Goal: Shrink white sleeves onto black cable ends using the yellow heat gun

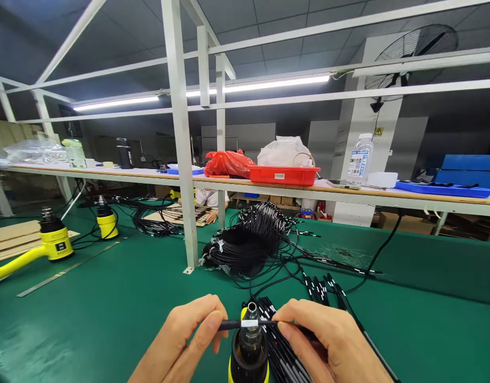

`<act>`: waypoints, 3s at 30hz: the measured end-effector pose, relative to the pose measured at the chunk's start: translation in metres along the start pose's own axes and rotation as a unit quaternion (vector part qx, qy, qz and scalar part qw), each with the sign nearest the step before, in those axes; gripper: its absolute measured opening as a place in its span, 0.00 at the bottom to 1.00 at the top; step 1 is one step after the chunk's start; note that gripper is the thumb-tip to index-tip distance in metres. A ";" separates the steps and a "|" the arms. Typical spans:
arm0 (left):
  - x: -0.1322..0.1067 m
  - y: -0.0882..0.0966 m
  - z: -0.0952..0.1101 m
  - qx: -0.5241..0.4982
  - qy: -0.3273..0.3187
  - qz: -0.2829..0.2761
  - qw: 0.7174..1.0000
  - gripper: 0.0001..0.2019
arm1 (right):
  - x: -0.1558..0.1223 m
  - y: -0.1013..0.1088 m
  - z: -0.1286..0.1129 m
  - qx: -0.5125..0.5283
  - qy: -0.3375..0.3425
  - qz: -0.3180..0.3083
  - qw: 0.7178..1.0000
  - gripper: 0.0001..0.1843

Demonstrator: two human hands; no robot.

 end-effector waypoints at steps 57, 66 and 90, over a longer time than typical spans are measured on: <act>0.024 -0.015 -0.020 -0.021 0.076 -0.034 0.996 0.22 | 0.021 -0.030 0.024 0.069 -0.083 -0.032 0.994 0.17; 0.025 -0.010 -0.015 -0.055 0.094 -0.015 0.994 0.11 | 0.023 -0.031 0.029 0.076 -0.095 -0.029 0.992 0.14; 0.024 -0.012 -0.015 -0.027 0.063 -0.011 0.998 0.13 | 0.020 -0.030 0.032 0.066 -0.104 -0.026 0.992 0.16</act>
Point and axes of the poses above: each hand's wrist, its own x-axis towards the middle knuckle, its own y-axis out of the back of the hand, z = x × y, the point moved 7 cm from there along x, towards the middle knuckle, and after that the axes turned 4 degrees about -y, right-handed, at the moved point
